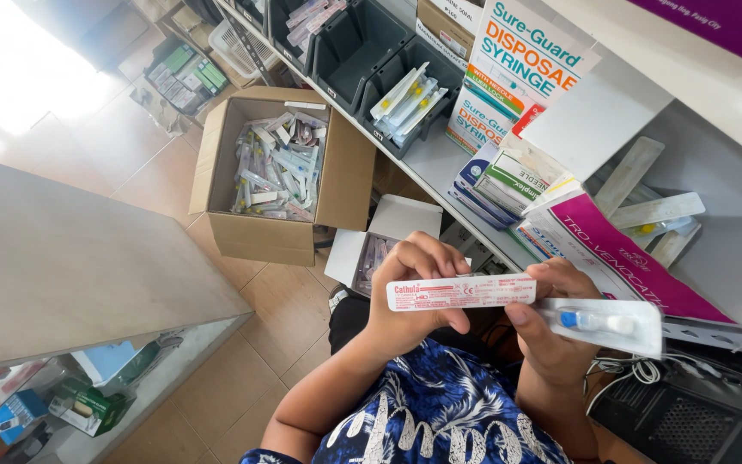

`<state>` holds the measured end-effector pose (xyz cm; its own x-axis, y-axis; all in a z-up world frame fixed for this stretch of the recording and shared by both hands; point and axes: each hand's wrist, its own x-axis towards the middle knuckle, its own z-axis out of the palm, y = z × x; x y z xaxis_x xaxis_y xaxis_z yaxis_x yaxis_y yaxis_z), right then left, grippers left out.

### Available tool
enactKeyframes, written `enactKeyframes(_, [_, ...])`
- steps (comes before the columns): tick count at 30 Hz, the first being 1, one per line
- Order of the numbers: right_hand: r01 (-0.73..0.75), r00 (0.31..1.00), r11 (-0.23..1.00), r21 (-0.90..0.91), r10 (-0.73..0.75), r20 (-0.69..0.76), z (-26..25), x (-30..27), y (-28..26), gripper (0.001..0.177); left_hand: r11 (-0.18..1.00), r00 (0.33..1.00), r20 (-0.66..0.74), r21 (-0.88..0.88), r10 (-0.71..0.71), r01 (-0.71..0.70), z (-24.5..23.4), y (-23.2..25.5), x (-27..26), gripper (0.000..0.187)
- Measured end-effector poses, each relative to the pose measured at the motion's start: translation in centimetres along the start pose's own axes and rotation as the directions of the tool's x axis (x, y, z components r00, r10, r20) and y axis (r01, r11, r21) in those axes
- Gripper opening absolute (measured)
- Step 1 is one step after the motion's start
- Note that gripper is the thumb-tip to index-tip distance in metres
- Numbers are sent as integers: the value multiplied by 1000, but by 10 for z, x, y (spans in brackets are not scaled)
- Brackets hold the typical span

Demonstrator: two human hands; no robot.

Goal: The person sorts through a cardboard box filled with medical supplies, picking up various packaged items such as syringes and catheters. They examine the items closely, turning them over in their hands, and place some into a white box on the floor while others are returned to the box or placed on nearby shelves.

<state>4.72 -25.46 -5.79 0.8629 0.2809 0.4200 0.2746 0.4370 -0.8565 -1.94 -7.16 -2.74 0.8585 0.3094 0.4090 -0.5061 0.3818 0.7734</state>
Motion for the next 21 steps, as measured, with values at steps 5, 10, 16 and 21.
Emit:
enactKeyframes(5, [-54, 998, 992, -113, 51, -30, 15, 21, -9, 46, 885, 998, -51, 462, -33, 53, -24, 33, 21, 44])
enactKeyframes(10, [-39, 999, 969, -244, 32, -33, 10, 22, 2, 34, 405, 963, -89, 894, -255, 190, -104, 4, 24, 45])
enactKeyframes(16, [-139, 990, 970, -201, 142, 1, 22, 21, 3, 36, 127, 802, -393, 860, -450, 493, -198, -124, -40, 50])
enactKeyframes(21, [-211, 968, 925, -317, 242, 60, 29, 22, 8, 35, 22, 883, -344, 929, -319, 370, -192, -126, -42, 60])
